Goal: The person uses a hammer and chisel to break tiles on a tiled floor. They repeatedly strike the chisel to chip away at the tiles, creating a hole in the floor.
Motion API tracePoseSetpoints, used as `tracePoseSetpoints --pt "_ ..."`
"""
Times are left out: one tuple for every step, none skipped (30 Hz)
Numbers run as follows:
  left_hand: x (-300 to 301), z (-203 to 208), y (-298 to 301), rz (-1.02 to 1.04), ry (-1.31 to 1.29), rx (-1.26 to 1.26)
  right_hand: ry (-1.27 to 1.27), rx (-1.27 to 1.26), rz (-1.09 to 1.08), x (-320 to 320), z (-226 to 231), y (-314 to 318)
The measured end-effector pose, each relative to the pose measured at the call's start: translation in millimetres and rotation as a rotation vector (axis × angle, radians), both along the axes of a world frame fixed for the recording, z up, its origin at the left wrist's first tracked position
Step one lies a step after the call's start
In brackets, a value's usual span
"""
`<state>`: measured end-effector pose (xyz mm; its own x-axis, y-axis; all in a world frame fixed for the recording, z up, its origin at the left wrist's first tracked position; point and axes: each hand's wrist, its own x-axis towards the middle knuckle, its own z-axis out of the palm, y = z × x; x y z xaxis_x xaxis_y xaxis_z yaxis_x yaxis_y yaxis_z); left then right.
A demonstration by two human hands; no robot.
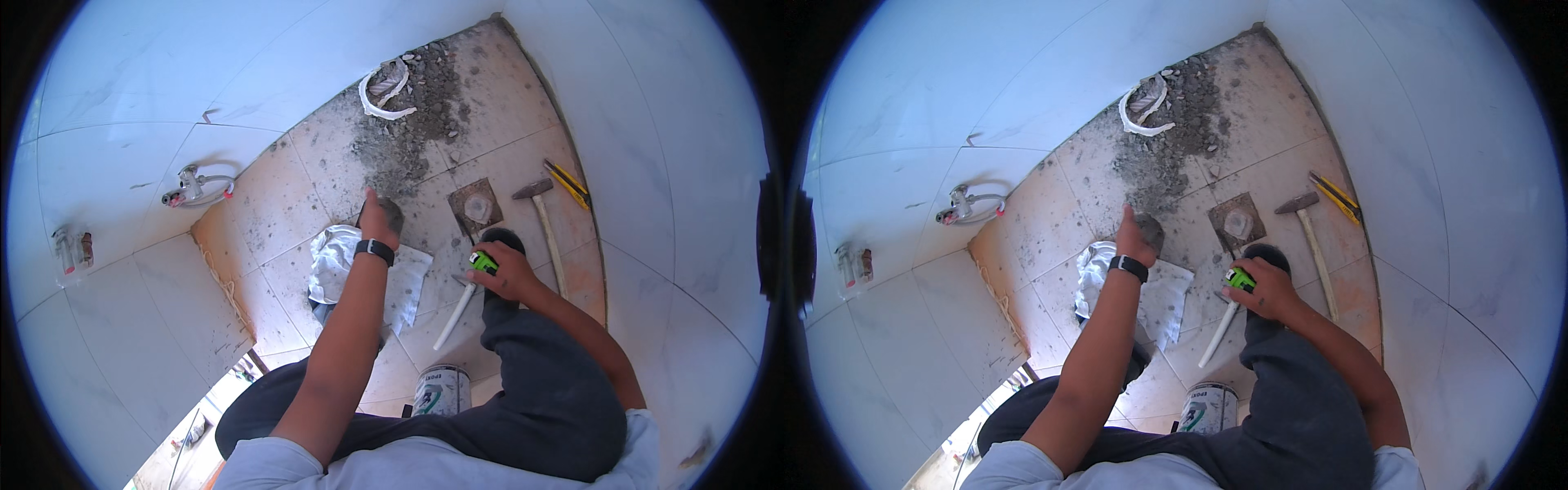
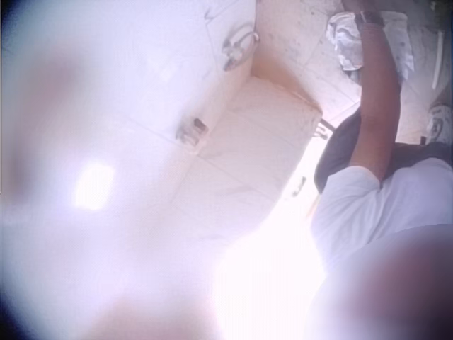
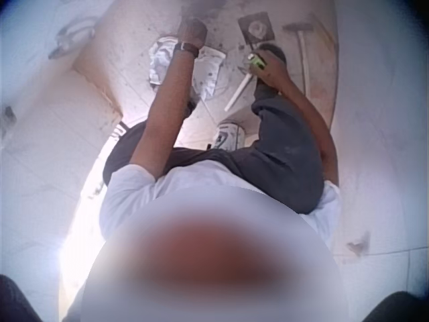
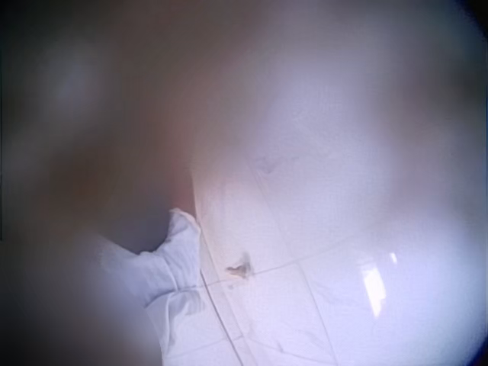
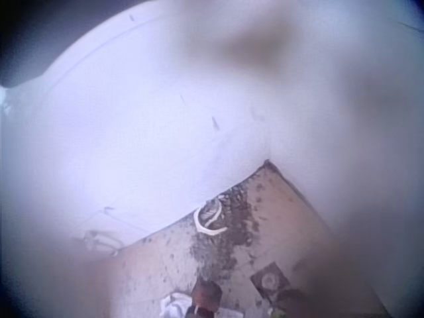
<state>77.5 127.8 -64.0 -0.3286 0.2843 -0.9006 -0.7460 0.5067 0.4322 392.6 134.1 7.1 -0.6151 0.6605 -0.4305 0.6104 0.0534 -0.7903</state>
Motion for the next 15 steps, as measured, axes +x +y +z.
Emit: tracePoseSetpoints --pt "7.8 -8.1 0.4 -0.046 0.011 -0.042 -0.005 0.001 0.002 0.4 -0.2 0.1" --pt "14.0 -14.0 0.9 -0.082 0.004 -0.101 -0.009 0.0 0.004 0.6 -0.4 0.2" --pt "16.6 -18.8 5.7 -0.112 0.048 -0.079 -0.012 0.0 0.009 0.6 -0.5 0.3" --pt "19.6 -22.7 12.1 -0.12 0.047 -0.109 -0.016 0.003 0.01 0.5 -0.5 0.4" --pt "21.1 -25.7 20.4 -0.113 0.041 -0.129 -0.019 0.008 0.013 0.3 -0.6 0.4" --pt "20.6 -27.8 29.4 -0.114 0.032 -0.148 -0.022 0.01 0.017 -0.1 -0.6 0.5" --pt "19.2 -29.1 37.7 -0.13 0.021 -0.172 -0.021 0.008 0.013 -0.3 -0.4 0.4" --pt "17.8 -29.7 46.2 -0.153 0.006 -0.197 -0.019 0.001 0.011 -0.7 -0.2 0.6" --pt "16.4 -29.5 53.7 -0.178 -0.008 -0.222 -0.017 -0.006 0.007 -0.8 0.0 0.3" --pt "13.0 -27.8 59.7 -0.2 -0.019 -0.216 -0.016 -0.001 0.005 -0.9 0.3 0.6" --pt "8.8 -24.9 63.0 -0.223 -0.03 -0.212 -0.013 0.001 0.001 -1.0 0.4 0.5" --pt "4.6 -21.1 63.4 -0.248 -0.04 -0.209 -0.012 -0.001 -0.004 -1.0 0.8 0.7" --pt "-1.4 -16.5 60.2 -0.178 -0.094 -0.178 -0.002 0.004 -0.011 -0.9 0.8 1.3" --pt "-7.9 -12.2 53.1 -0.104 -0.151 -0.149 0.004 0.004 -0.014 -0.8 0.9 1.2" --pt "-12.9 -8.9 44.1 -0.004 -0.186 -0.127 0.006 -0.001 -0.005 -0.6 0.8 1.5"
